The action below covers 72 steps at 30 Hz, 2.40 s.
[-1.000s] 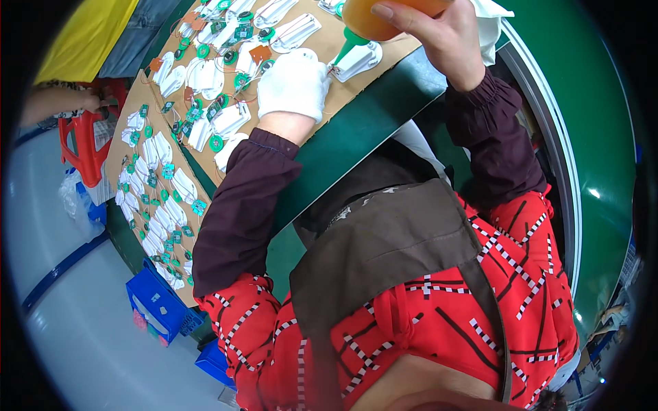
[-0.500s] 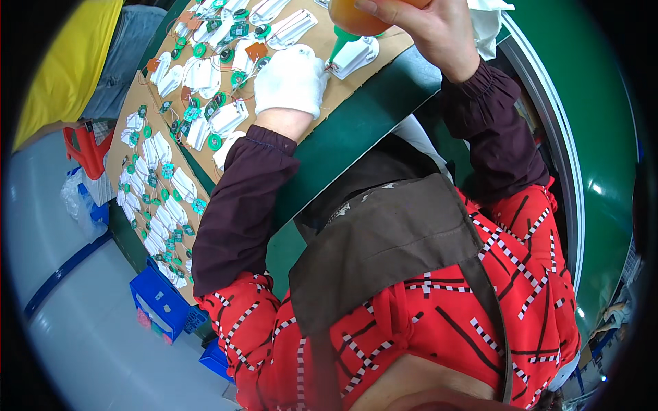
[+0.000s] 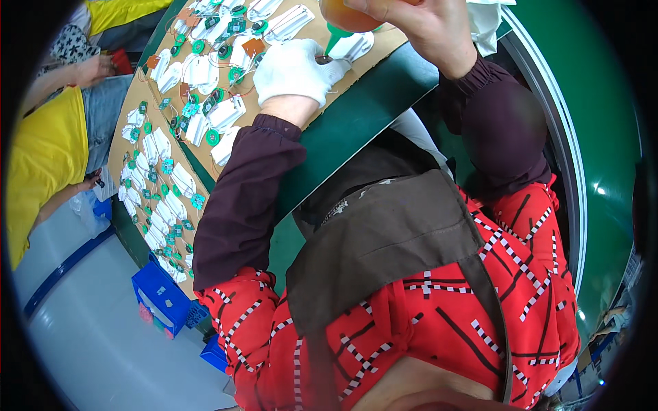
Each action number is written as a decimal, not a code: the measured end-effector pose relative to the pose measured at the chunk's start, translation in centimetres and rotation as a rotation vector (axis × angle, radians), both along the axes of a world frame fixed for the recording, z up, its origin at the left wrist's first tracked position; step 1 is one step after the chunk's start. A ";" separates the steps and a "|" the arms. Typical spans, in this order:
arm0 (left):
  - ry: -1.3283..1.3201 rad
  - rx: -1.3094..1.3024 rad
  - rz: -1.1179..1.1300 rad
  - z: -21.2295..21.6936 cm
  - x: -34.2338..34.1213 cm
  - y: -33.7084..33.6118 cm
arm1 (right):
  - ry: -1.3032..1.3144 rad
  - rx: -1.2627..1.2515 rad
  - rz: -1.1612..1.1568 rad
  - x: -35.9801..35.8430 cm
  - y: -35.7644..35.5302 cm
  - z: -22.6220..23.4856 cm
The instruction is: Applying a liquid substance from a squeeze bottle into small white plastic components on an assembly table.
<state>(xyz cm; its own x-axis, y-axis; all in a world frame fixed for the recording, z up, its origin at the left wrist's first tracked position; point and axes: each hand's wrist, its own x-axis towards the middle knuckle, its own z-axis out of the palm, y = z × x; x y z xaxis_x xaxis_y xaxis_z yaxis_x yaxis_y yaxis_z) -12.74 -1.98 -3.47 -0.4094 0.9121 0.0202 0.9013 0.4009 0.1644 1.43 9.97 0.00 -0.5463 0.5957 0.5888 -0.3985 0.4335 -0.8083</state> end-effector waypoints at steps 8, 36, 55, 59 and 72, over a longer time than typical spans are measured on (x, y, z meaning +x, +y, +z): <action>-0.054 0.043 -0.011 -0.4 0.1 -0.1 | 0.381 -0.168 0.267 -0.4 0.5 -1.1; -0.155 0.082 -0.007 -0.7 -0.7 -0.5 | -0.035 -0.089 0.056 -0.5 0.5 -1.0; -0.141 0.132 -0.079 1.1 2.6 -2.7 | -0.079 0.026 -0.012 4.0 -3.2 2.4; -0.158 0.133 -0.095 0.9 2.8 -3.6 | -0.087 0.020 -0.058 4.7 -4.4 1.7; -0.135 0.064 -0.110 -0.5 2.1 -4.3 | -0.074 -0.067 -0.008 4.7 -5.4 0.2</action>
<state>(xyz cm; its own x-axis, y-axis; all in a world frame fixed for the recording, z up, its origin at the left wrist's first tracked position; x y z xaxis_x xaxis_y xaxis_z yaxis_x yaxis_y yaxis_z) -10.65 -6.25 -3.93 -0.3101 0.9502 0.0315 0.9073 0.2858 0.3085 6.16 4.55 0.23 -0.5818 0.6372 0.5054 -0.3332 0.3802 -0.8628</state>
